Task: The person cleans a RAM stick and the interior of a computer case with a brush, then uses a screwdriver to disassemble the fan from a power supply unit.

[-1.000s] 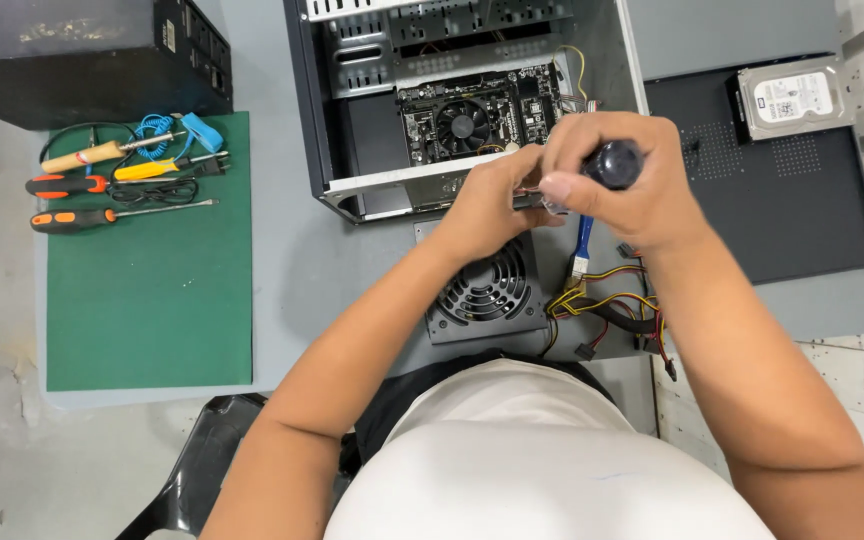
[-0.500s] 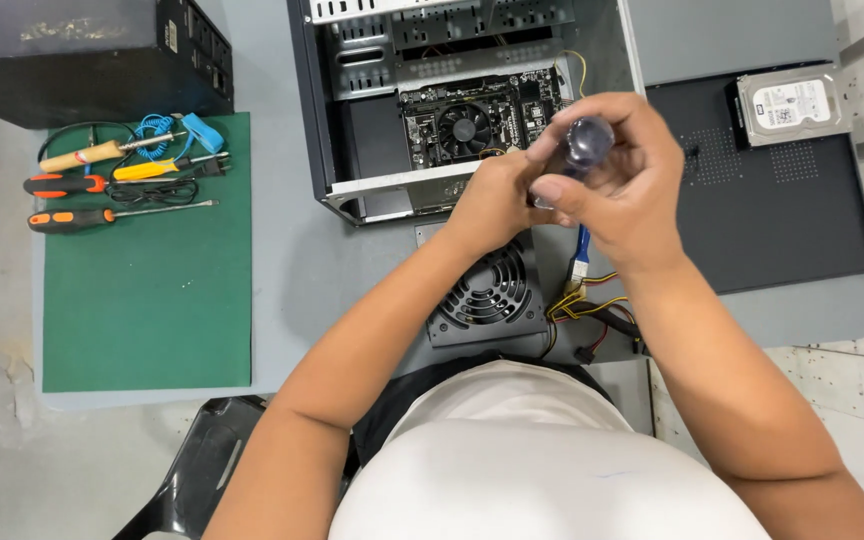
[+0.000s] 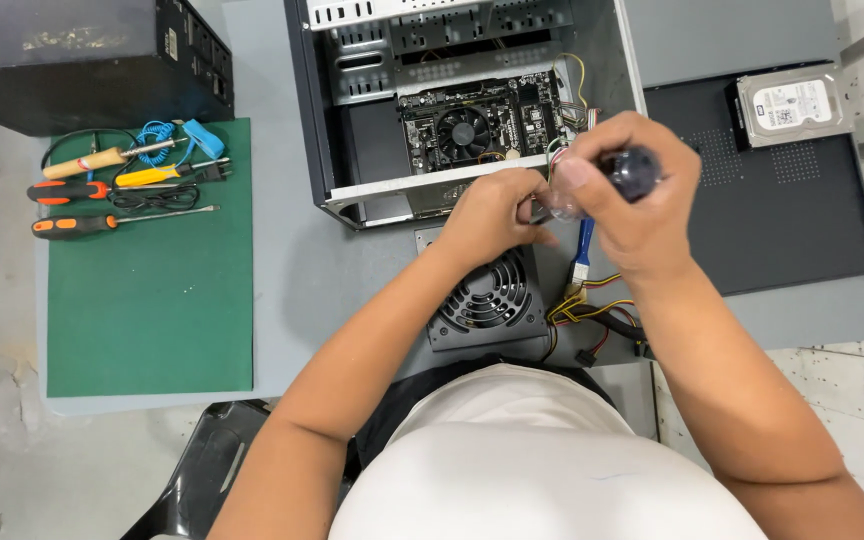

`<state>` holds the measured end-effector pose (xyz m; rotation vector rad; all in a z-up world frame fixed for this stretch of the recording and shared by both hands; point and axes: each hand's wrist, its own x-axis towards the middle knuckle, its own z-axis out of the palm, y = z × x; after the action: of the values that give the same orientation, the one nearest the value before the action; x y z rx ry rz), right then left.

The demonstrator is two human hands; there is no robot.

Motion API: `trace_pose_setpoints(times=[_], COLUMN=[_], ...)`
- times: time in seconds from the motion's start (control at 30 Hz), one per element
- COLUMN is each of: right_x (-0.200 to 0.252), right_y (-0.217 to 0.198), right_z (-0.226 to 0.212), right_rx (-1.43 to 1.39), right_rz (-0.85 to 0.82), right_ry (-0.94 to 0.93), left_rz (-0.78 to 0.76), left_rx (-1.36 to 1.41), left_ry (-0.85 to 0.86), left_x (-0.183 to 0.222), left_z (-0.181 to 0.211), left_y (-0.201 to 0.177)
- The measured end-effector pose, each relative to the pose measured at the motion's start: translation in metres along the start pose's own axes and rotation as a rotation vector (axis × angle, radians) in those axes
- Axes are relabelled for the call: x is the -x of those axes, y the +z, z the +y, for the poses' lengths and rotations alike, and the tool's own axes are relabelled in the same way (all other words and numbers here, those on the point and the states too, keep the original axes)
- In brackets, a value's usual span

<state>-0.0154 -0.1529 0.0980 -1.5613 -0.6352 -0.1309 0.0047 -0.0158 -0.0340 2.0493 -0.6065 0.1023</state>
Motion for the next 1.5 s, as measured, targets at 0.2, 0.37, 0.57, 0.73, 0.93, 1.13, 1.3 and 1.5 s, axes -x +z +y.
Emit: trace_pose_setpoints(times=[0.2,0.37,0.57,0.73,0.93,1.13,1.3,1.5], right_x=[0.0,0.005,0.002,-0.004,-0.009,-0.01,-0.01,0.002], right_y=[0.0,0.004,0.024,0.046,0.055,0.051,0.059,0.082], right_z=[-0.018,-0.022,-0.01,0.025,0.045,0.042,0.039,0.023], right_rx=[-0.166,-0.225,-0.307,-0.369,-0.369,-0.29,-0.295,-0.402], right_rz=[0.056,0.058,0.099,0.162,0.2,0.197,-0.044,-0.268], right_ry=[-0.079,-0.112,-0.013,-0.011,0.013,0.049,-0.1,-0.176], left_rz=[-0.176,-0.03,-0.013,0.245,0.237,0.243,0.31,0.201], left_rx=[-0.151,-0.118,0.38,-0.142,-0.18,-0.096,0.004,0.159], left_ry=[-0.197,-0.108,-0.583,-0.911,-1.039,-0.998,-0.745,-0.274], left_x=[0.029,0.055,0.126,0.214,0.234,0.217,0.167,0.103], left_z=[-0.033,-0.036,-0.019,-0.083,-0.1,-0.085,-0.051,0.02], left_y=[0.025,0.016,-0.031,-0.033,-0.013,-0.03,-0.078,-0.118])
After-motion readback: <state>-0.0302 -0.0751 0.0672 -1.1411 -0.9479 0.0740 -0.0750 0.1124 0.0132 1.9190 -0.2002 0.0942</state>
